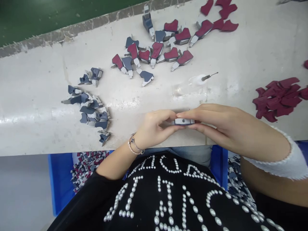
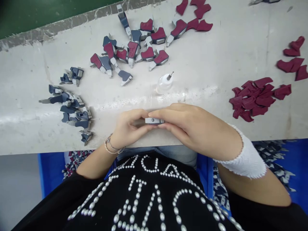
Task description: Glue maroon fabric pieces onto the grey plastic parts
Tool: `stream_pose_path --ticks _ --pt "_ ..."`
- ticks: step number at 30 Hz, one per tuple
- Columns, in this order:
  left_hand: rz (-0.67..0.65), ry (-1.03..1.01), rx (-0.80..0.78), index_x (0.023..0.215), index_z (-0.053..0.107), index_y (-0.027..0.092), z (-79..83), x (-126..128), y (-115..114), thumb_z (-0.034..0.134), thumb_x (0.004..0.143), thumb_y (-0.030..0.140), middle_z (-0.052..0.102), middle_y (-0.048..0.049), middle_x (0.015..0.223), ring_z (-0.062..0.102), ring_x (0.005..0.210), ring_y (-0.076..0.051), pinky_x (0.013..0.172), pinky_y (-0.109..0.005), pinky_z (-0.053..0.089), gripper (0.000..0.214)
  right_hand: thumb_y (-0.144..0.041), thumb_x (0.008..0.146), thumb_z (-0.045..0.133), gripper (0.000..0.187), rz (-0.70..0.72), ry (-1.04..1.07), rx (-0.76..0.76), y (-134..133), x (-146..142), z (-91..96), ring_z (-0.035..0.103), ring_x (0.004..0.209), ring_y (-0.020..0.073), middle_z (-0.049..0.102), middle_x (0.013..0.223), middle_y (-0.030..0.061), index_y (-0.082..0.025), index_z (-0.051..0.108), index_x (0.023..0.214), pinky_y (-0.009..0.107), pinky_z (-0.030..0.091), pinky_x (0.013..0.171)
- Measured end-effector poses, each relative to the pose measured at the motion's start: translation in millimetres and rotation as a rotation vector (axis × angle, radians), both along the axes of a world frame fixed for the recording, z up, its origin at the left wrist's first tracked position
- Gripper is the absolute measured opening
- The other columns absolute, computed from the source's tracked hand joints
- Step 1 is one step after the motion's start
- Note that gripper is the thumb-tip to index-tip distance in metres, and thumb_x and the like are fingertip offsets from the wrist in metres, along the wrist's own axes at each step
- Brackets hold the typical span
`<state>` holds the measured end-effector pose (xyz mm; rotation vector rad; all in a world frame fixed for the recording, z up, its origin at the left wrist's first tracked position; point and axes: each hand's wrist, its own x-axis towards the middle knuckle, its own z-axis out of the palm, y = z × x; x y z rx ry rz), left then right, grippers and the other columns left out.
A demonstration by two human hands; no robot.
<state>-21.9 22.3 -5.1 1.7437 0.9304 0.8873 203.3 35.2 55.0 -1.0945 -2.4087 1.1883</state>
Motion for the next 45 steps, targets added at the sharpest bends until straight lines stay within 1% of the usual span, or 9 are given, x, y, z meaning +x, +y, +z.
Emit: stream_pose_path --ticks 7,14,19,24,27,29,34,39,45 --pt "-0.041 -0.146 -0.266 0.079 0.066 0.016 4.2 -2.6 -1.8 0.078 0.084 0.035 0.068 -0.0002 0.071 0.06 0.063 -0.01 0.06 -0.022 0.051 0.024 -0.036 0.104 0.045 0.036 0.048 0.036 -0.037 6.2 -0.7 2.4 0.067 0.087 0.0161 0.073 0.105 -0.0002 -0.03 0.06 0.137 0.029 0.05 0.08" --pt "-0.056 0.009 -0.196 0.09 0.071 0.017 0.4 -1.7 0.3 0.079 0.081 0.045 0.069 0.0001 0.071 0.059 0.062 -0.01 0.061 -0.023 0.05 0.03 -0.031 0.103 0.045 0.035 0.008 -0.009 0.022 -1.2 -7.3 -2.7 0.068 0.088 0.0196 0.072 0.101 0.0075 -0.02 0.063 0.13 0.034 0.054 0.078" --pt "0.012 0.163 -0.224 0.084 0.071 0.016 15.3 -5.1 -2.9 0.076 0.084 0.045 0.07 -0.0011 0.07 0.061 0.062 -0.012 0.06 -0.024 0.05 0.029 -0.025 0.103 0.039 0.037 -0.024 -0.058 0.003 -4.6 -13.5 -6.3 0.068 0.106 0.0219 0.071 0.119 0.0086 -0.023 0.06 0.133 0.037 0.057 0.085" --pt "0.243 0.371 -0.182 0.092 0.07 0.018 34.8 -12.0 42.1 0.076 0.085 0.044 0.075 -0.0018 0.079 0.07 0.07 -0.014 0.066 -0.025 0.056 0.028 -0.057 0.099 0.049 0.039 -0.281 -0.118 -0.174 -0.9 12.7 0.5 0.07 0.09 0.02 0.073 0.103 0.0038 -0.027 0.059 0.122 0.033 0.058 0.076" --pt "0.458 0.565 -0.059 0.113 0.067 0.017 42.8 -19.4 79.2 0.072 0.089 0.03 0.077 -0.0078 0.103 0.073 0.091 -0.02 0.083 -0.031 0.059 0.028 -0.071 0.089 0.053 0.051 -0.526 -0.163 -0.203 7.5 30.7 -8.5 0.067 0.081 0.0227 0.069 0.094 0.0057 -0.024 0.06 0.11 0.035 0.055 0.067" --pt "0.511 0.635 -0.011 0.12 0.066 0.018 47.3 -29.5 93.1 0.069 0.091 0.029 0.075 -0.0105 0.113 0.071 0.103 -0.024 0.092 -0.037 0.057 0.031 -0.073 0.085 0.055 0.059 -0.593 -0.159 -0.176 16.5 33.6 -20.2 0.067 0.081 0.0243 0.068 0.101 0.0085 -0.024 0.057 0.118 0.038 0.055 0.068" --pt "0.564 0.786 0.067 0.123 0.067 0.02 50.5 -66.7 98.1 0.065 0.092 0.029 0.063 -0.013 0.125 0.063 0.113 -0.03 0.101 -0.045 0.051 0.032 -0.07 0.083 0.06 0.072 -0.556 -0.048 -0.135 38.7 8.9 -46.6 0.065 0.095 0.026 0.063 0.123 0.0117 -0.026 0.052 0.139 0.041 0.056 0.081" --pt "0.441 0.85 0.107 0.128 0.064 0.023 33.3 -81.9 113.1 0.085 0.073 0.033 0.06 -0.0125 0.129 0.059 0.117 -0.033 0.105 -0.046 0.048 0.059 -0.063 0.086 0.062 0.052 -0.462 0.062 -0.148 47.8 -12.7 -45.4 0.065 0.098 0.027 0.066 0.123 0.0108 -0.022 0.066 0.118 0.044 0.053 0.091" --pt "0.419 0.816 0.123 0.11 0.069 0.018 31.5 -103.8 132.3 0.046 0.101 0.032 0.074 -0.0079 0.101 0.069 0.087 -0.02 0.088 -0.033 0.056 0.028 -0.064 0.091 0.057 0.05 -0.494 0.145 -0.254 39.1 5.9 -36.0 0.068 0.097 0.0256 0.07 0.118 0.0093 -0.021 0.063 0.118 0.04 0.057 0.084"
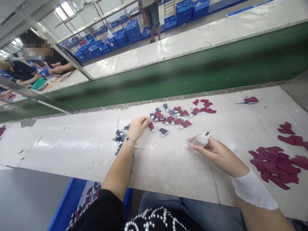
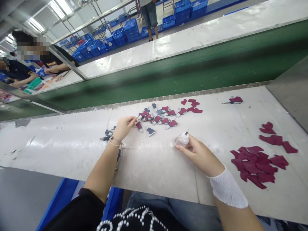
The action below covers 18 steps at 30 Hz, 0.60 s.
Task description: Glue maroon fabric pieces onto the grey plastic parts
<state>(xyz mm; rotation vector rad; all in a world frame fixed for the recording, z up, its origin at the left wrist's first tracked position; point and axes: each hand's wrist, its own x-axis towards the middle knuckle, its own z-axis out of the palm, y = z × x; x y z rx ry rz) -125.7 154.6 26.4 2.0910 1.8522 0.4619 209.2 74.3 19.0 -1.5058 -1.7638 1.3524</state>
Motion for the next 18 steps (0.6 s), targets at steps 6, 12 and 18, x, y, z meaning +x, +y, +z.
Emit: stream_pose_path --ticks 6,12,18 --pt "-0.034 0.023 0.027 0.119 0.066 0.02 17.5 -27.2 -4.7 0.058 0.094 0.036 0.068 -0.0106 0.124 0.065 0.113 -0.025 0.1 -0.04 0.053 0.031 -0.062 0.092 0.058 0.051 -0.05 0.092 -0.017 -6.7 7.9 -1.2 0.069 0.088 0.0246 0.071 0.1 0.0071 -0.021 0.055 0.123 0.037 0.057 0.075" --pt "-0.237 0.029 -0.038 0.14 0.054 0.023 3.6 -1.5 10.0 0.065 0.088 0.027 0.052 -0.0079 0.152 0.047 0.142 -0.023 0.121 -0.036 0.037 0.052 -0.059 0.09 0.061 0.05 -0.049 0.071 0.006 -12.4 6.5 7.1 0.066 0.078 0.0228 0.069 0.093 0.005 -0.023 0.056 0.123 0.035 0.055 0.068" --pt "-0.148 0.069 -0.061 0.118 0.065 0.017 0.7 -3.7 37.5 0.048 0.099 0.036 0.074 -0.0098 0.114 0.069 0.103 -0.022 0.095 -0.033 0.054 0.032 -0.055 0.088 0.066 0.043 -0.055 0.044 -0.007 -21.6 18.7 12.1 0.065 0.077 0.0222 0.068 0.091 0.003 -0.024 0.058 0.117 0.034 0.054 0.069"
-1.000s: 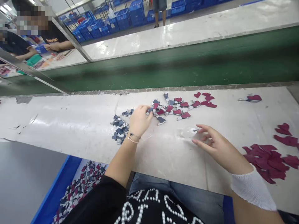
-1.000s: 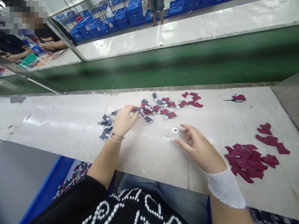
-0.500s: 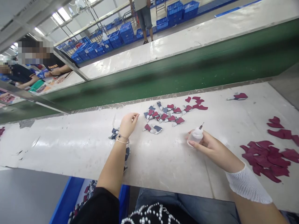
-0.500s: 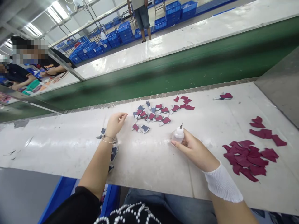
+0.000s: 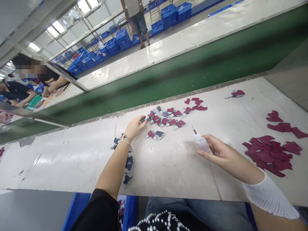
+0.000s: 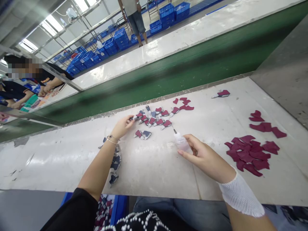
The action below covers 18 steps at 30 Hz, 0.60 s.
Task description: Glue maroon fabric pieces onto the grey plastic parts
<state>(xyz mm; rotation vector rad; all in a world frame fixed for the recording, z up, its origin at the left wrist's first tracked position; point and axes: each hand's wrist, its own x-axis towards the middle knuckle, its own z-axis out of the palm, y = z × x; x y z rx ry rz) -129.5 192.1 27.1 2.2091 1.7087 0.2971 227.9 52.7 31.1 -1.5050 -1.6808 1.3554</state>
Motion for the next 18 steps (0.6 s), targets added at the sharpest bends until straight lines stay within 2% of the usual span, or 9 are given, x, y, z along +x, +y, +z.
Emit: stream_pose_path --ticks 2,4,6,8,10,11,15,18 --pt "0.066 0.025 -0.021 0.108 0.068 0.017 3.9 -7.2 6.5 0.03 0.104 0.04 0.077 -0.0079 0.095 0.07 0.087 -0.02 0.085 -0.031 0.055 0.045 -0.056 0.087 0.065 0.048 -0.022 -0.004 -0.003 -2.8 3.4 0.9 0.066 0.084 0.0234 0.07 0.099 0.0047 -0.025 0.057 0.122 0.035 0.054 0.072" --pt "0.128 0.064 -0.033 0.103 0.07 0.018 9.0 -16.4 8.9 0.026 0.104 0.043 0.076 -0.0082 0.092 0.07 0.087 -0.021 0.084 -0.032 0.054 0.05 -0.059 0.088 0.063 0.056 -0.045 -0.006 -0.017 -5.5 5.4 2.7 0.066 0.083 0.0228 0.071 0.106 0.0057 -0.026 0.052 0.131 0.035 0.054 0.074" --pt "0.181 0.111 -0.043 0.104 0.07 0.018 14.4 -28.6 5.0 0.041 0.099 0.049 0.074 -0.0107 0.105 0.069 0.096 -0.024 0.089 -0.034 0.054 0.042 -0.062 0.088 0.062 0.059 -0.083 0.012 -0.046 -8.9 7.3 5.8 0.065 0.077 0.0213 0.072 0.105 0.0049 -0.028 0.049 0.135 0.034 0.053 0.071" --pt "0.199 0.146 -0.083 0.105 0.07 0.019 19.0 -43.2 -5.0 0.065 0.084 0.051 0.071 -0.0115 0.115 0.068 0.102 -0.027 0.093 -0.036 0.053 0.039 -0.064 0.085 0.064 0.056 -0.13 0.064 -0.058 -12.7 11.3 8.5 0.065 0.081 0.0222 0.071 0.105 0.0039 -0.031 0.054 0.128 0.032 0.052 0.069" --pt "0.189 0.153 -0.142 0.109 0.07 0.022 21.6 -57.3 -18.1 0.08 0.068 0.044 0.069 -0.0093 0.115 0.068 0.102 -0.026 0.094 -0.037 0.054 0.047 -0.063 0.081 0.068 0.048 -0.155 0.125 -0.05 -15.0 17.7 8.8 0.065 0.093 0.0252 0.07 0.109 0.0044 -0.031 0.063 0.117 0.031 0.053 0.073" --pt "0.184 0.146 -0.161 0.11 0.07 0.022 22.3 -63.0 -24.7 0.081 0.066 0.039 0.069 -0.0081 0.114 0.068 0.1 -0.026 0.094 -0.037 0.054 0.049 -0.06 0.079 0.072 0.045 -0.155 0.162 -0.041 -15.1 21.4 7.7 0.065 0.095 0.026 0.07 0.109 0.0053 -0.03 0.067 0.111 0.031 0.053 0.073" --pt "0.187 0.07 -0.146 0.11 0.068 0.019 26.1 -67.3 -49.3 0.071 0.077 0.029 0.069 -0.0098 0.111 0.066 0.101 -0.025 0.097 -0.042 0.054 0.035 -0.052 0.072 0.08 0.035 -0.136 0.373 -0.007 -9.5 29.1 0.1 0.065 0.074 0.0235 0.069 0.089 0.0087 -0.026 0.075 0.095 0.03 0.053 0.059" --pt "0.144 -0.046 -0.101 0.118 0.066 0.02 31.4 -46.0 -71.0 0.067 0.085 0.032 0.069 -0.0099 0.118 0.065 0.106 -0.023 0.094 -0.037 0.056 0.035 -0.063 0.074 0.073 0.041 -0.062 0.49 0.0 -5.0 24.1 0.3 0.065 0.061 0.0229 0.067 0.077 0.008 -0.027 0.074 0.094 0.032 0.053 0.051"
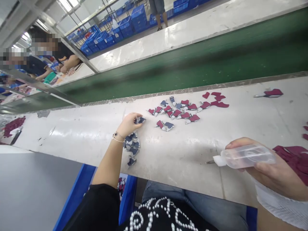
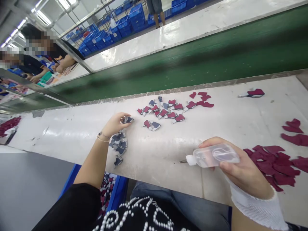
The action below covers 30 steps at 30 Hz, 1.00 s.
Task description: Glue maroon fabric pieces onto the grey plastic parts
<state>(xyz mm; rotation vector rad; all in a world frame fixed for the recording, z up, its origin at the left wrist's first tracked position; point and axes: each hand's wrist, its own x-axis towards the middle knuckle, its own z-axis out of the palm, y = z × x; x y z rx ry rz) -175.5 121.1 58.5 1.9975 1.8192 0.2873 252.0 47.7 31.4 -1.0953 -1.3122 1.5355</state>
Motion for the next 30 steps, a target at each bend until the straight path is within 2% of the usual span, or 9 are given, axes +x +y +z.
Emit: stream_pose_path --ticks 3,6,10,15,18,21,23,26,30 --pt "-0.052 -0.105 0.049 0.129 0.061 0.027 -2.6 31.4 -18.6 0.065 0.091 0.035 0.068 -0.0053 0.125 0.067 0.106 -0.017 0.092 -0.029 0.058 0.039 -0.065 0.077 0.069 0.045 0.106 0.045 -0.001 2.3 -7.9 4.6 0.067 0.058 0.0255 0.069 0.076 0.009 -0.026 0.071 0.099 0.035 0.055 0.05" --pt "0.011 -0.084 0.115 0.123 0.066 0.023 -16.1 44.5 -19.7 0.068 0.086 0.023 0.067 -0.0079 0.125 0.065 0.11 -0.02 0.101 -0.034 0.054 0.037 -0.059 0.08 0.069 0.041 0.166 0.03 0.002 4.0 -13.1 7.2 0.069 0.062 0.0261 0.07 0.079 0.0089 -0.027 0.069 0.105 0.035 0.057 0.054" --pt "0.204 0.051 0.125 0.109 0.071 0.012 -27.8 13.9 -2.7 0.065 0.079 0.013 0.067 -0.017 0.112 0.065 0.108 -0.034 0.102 -0.051 0.051 0.031 -0.055 0.081 0.071 0.037 0.162 -0.027 0.011 4.6 -15.3 6.3 0.07 0.066 0.0241 0.07 0.087 0.0074 -0.029 0.071 0.106 0.033 0.058 0.058" --pt "0.267 0.114 0.084 0.098 0.072 0.016 -9.2 -16.5 -3.8 0.07 0.074 0.014 0.071 -0.0136 0.108 0.065 0.11 -0.036 0.105 -0.054 0.049 0.025 -0.059 0.081 0.07 0.041 0.125 -0.081 0.002 4.9 -11.2 0.4 0.069 0.069 0.0243 0.07 0.091 0.0096 -0.027 0.073 0.105 0.033 0.057 0.057" --pt "0.224 -0.061 0.088 0.12 0.065 0.02 -2.0 12.5 -22.4 0.067 0.084 0.021 0.071 -0.0088 0.116 0.069 0.105 -0.025 0.095 -0.039 0.057 0.036 -0.052 0.075 0.079 0.041 0.108 -0.117 0.026 7.3 -7.6 -0.5 0.07 0.078 0.0258 0.071 0.097 0.0106 -0.027 0.072 0.106 0.033 0.057 0.062" --pt "0.084 -0.661 -0.09 0.127 0.06 0.021 -12.8 64.9 -45.9 0.069 0.086 0.026 0.071 -0.0052 0.098 0.07 0.077 -0.014 0.07 -0.027 0.059 0.042 -0.038 0.07 0.085 0.034 0.123 -0.108 0.069 12.0 -9.6 3.7 0.068 0.08 0.0244 0.07 0.092 0.0069 -0.028 0.066 0.097 0.034 0.057 0.065" --pt "0.003 -0.862 -0.217 0.119 0.064 0.02 -26.4 97.7 -59.9 0.074 0.083 0.027 0.066 -0.0011 0.085 0.062 0.064 -0.009 0.059 -0.022 0.053 0.038 -0.039 0.072 0.083 0.034 0.124 -0.082 0.092 15.0 -15.5 8.0 0.063 0.072 0.0208 0.066 0.082 0.0028 -0.028 0.06 0.095 0.033 0.054 0.063" --pt "-0.015 -0.909 -0.224 0.11 0.067 0.019 -44.9 128.1 -74.2 0.076 0.082 0.025 0.065 0.0008 0.078 0.058 0.062 -0.008 0.058 -0.02 0.05 0.03 -0.05 0.077 0.078 0.037 0.116 -0.118 0.075 15.2 -29.7 15.5 0.056 0.065 0.0164 0.058 0.077 0.0009 -0.026 0.059 0.097 0.029 0.049 0.057" --pt "-0.103 -0.801 -0.235 0.115 0.068 0.021 -54.8 138.0 -82.5 0.074 0.085 0.026 0.069 0.0006 0.08 0.063 0.069 -0.01 0.07 -0.024 0.056 0.031 -0.039 0.084 0.075 0.021 0.106 -0.285 0.068 6.2 -52.0 29.9 0.056 0.064 0.0116 0.06 0.08 0.0 -0.026 0.064 0.097 0.022 0.046 0.053"
